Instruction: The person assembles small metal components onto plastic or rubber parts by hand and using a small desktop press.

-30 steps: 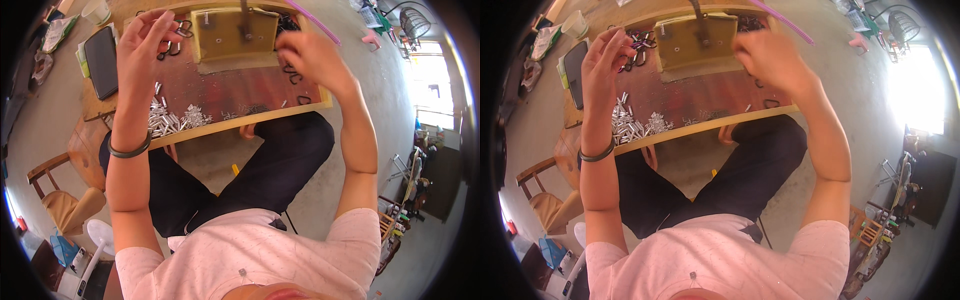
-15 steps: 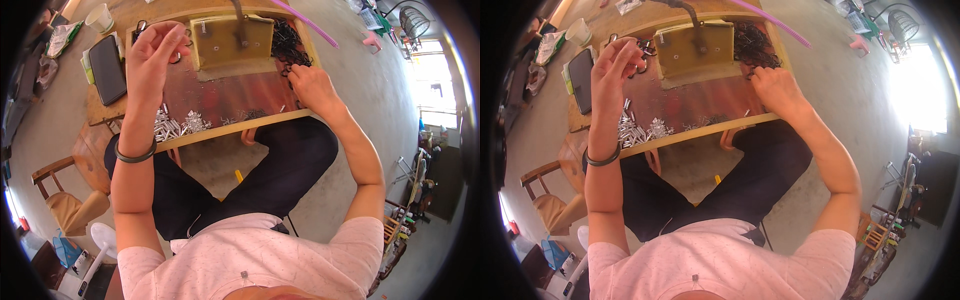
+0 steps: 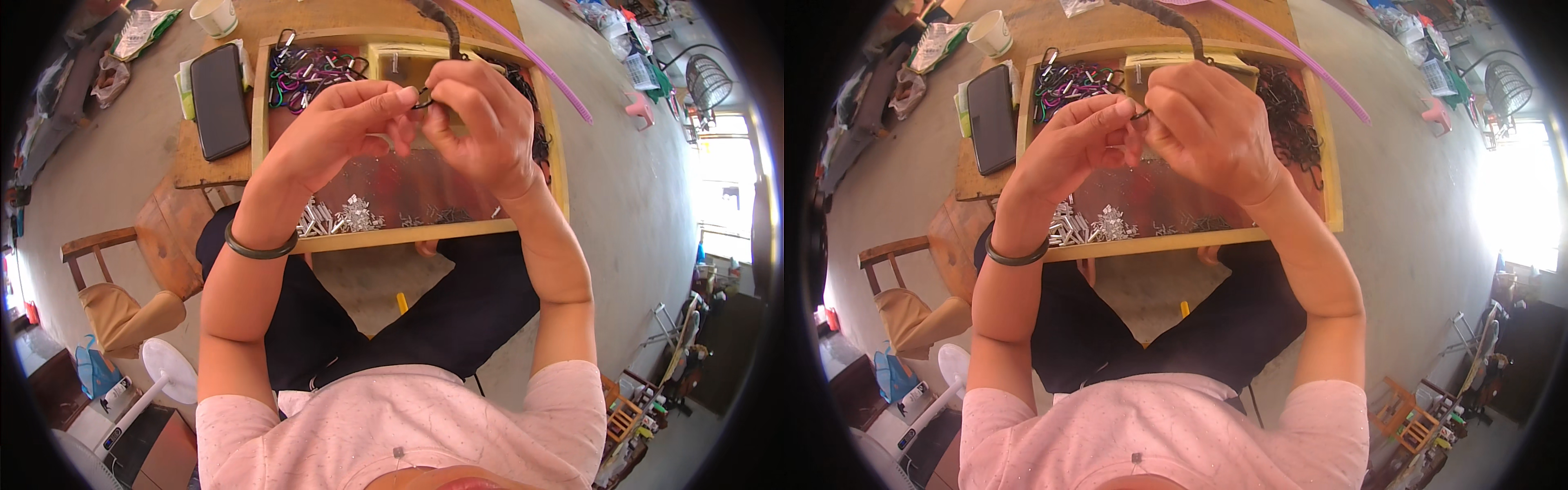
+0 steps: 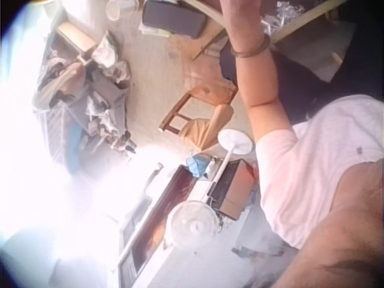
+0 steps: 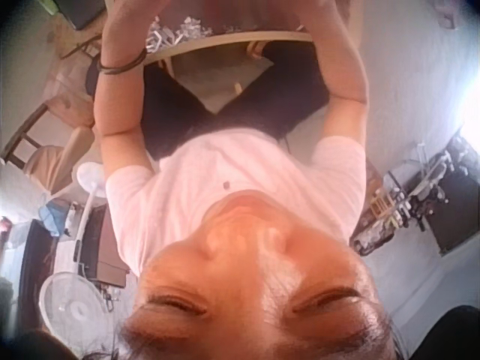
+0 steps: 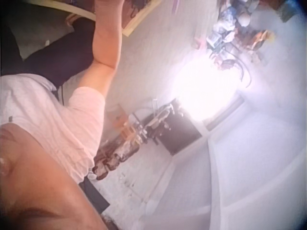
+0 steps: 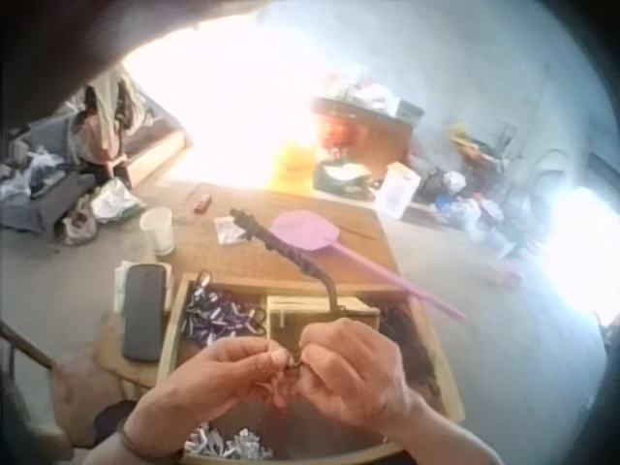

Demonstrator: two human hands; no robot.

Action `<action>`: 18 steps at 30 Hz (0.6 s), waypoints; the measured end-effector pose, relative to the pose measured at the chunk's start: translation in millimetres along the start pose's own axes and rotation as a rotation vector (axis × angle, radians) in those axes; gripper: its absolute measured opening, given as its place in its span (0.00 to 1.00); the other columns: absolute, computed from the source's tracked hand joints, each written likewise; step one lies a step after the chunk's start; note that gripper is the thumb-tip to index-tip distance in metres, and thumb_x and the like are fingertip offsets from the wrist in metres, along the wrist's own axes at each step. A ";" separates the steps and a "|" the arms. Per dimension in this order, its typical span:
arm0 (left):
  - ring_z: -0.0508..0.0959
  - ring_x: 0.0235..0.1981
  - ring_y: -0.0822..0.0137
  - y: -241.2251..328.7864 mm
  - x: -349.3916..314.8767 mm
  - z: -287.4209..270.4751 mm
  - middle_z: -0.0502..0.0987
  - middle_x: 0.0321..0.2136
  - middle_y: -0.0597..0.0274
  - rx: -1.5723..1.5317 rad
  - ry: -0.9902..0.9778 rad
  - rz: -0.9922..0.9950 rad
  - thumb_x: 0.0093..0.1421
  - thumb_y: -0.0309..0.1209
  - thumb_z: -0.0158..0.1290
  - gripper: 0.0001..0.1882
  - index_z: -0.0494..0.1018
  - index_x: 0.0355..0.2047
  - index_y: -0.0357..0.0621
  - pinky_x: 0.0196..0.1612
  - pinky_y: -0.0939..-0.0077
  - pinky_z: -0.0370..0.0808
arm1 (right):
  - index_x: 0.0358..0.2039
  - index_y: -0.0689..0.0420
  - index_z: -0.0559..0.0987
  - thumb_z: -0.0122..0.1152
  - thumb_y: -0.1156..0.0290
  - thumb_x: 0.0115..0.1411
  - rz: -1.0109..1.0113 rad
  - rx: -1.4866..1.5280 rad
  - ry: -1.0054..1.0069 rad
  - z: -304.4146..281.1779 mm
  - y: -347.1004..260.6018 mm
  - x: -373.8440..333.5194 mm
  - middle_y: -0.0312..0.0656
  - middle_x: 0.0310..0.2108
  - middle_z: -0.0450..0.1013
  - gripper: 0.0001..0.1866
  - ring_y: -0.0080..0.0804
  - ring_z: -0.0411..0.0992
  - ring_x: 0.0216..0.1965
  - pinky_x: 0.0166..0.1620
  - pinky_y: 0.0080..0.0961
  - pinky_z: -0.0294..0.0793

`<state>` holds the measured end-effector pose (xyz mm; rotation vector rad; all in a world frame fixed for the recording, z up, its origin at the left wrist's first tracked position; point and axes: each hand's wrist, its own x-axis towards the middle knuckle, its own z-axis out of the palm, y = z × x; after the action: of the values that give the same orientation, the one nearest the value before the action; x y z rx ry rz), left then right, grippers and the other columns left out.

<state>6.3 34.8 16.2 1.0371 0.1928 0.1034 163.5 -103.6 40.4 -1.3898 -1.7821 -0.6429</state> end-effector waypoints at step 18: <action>0.71 0.25 0.84 4.8 18.9 -4.6 0.77 0.24 0.74 0.528 0.321 0.229 0.64 0.34 0.65 0.10 0.83 0.35 0.39 0.28 0.86 0.65 | 0.50 0.57 0.78 0.72 0.73 0.51 0.194 0.047 -0.122 11.6 20.4 -5.8 0.42 0.50 0.74 0.24 0.46 0.74 0.49 0.51 0.39 0.76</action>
<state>23.8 44.4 16.0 1.5655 0.4062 0.4456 180.6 -92.2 27.7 -1.5743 -1.7170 -0.4184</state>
